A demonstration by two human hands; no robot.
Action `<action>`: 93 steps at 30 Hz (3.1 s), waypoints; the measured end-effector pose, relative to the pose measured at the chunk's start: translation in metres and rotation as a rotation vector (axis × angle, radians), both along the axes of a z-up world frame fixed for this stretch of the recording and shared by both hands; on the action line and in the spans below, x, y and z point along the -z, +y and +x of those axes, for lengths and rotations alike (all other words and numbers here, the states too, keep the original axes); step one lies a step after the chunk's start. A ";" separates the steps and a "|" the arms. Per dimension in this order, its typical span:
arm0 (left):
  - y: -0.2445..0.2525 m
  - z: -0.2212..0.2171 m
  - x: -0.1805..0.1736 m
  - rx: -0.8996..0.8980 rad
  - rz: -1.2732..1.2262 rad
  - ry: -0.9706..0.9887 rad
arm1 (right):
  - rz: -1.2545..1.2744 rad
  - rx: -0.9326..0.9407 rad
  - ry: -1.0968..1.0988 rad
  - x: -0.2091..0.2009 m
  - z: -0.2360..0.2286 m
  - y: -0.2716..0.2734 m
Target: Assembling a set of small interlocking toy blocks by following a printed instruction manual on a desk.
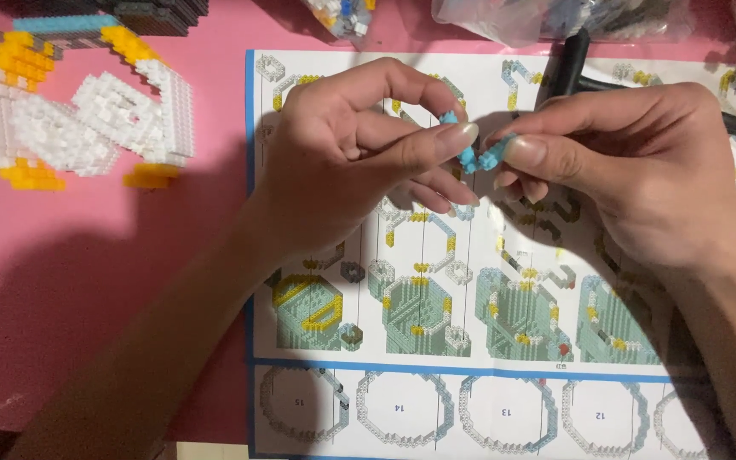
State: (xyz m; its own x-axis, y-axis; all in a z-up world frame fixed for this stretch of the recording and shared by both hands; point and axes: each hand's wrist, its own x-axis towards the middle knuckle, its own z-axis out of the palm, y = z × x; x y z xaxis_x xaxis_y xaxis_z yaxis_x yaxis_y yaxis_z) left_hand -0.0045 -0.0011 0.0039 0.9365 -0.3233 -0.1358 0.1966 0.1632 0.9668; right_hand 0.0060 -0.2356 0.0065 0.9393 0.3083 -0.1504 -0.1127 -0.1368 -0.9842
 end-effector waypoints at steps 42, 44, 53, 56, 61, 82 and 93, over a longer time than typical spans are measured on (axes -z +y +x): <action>-0.002 -0.007 0.000 -0.103 0.124 -0.189 | -0.206 -0.001 -0.046 -0.014 -0.006 0.017; -0.003 -0.008 -0.001 -0.112 0.121 -0.180 | -0.221 0.009 -0.061 -0.012 -0.006 0.018; -0.004 -0.007 -0.001 -0.134 0.044 -0.048 | -0.177 0.004 -0.075 -0.011 -0.006 0.019; -0.002 -0.005 -0.006 -0.113 0.016 0.002 | -0.153 0.010 -0.086 -0.008 -0.004 0.016; 0.004 -0.006 -0.009 0.030 0.143 -0.203 | 0.100 0.008 -0.114 0.013 -0.009 0.012; -0.010 -0.007 -0.039 -0.101 0.345 0.138 | -1.155 0.285 -0.833 -0.015 -0.026 -0.184; -0.004 -0.005 -0.019 -0.051 0.173 0.008 | -1.639 0.404 -0.876 0.024 -0.011 -0.209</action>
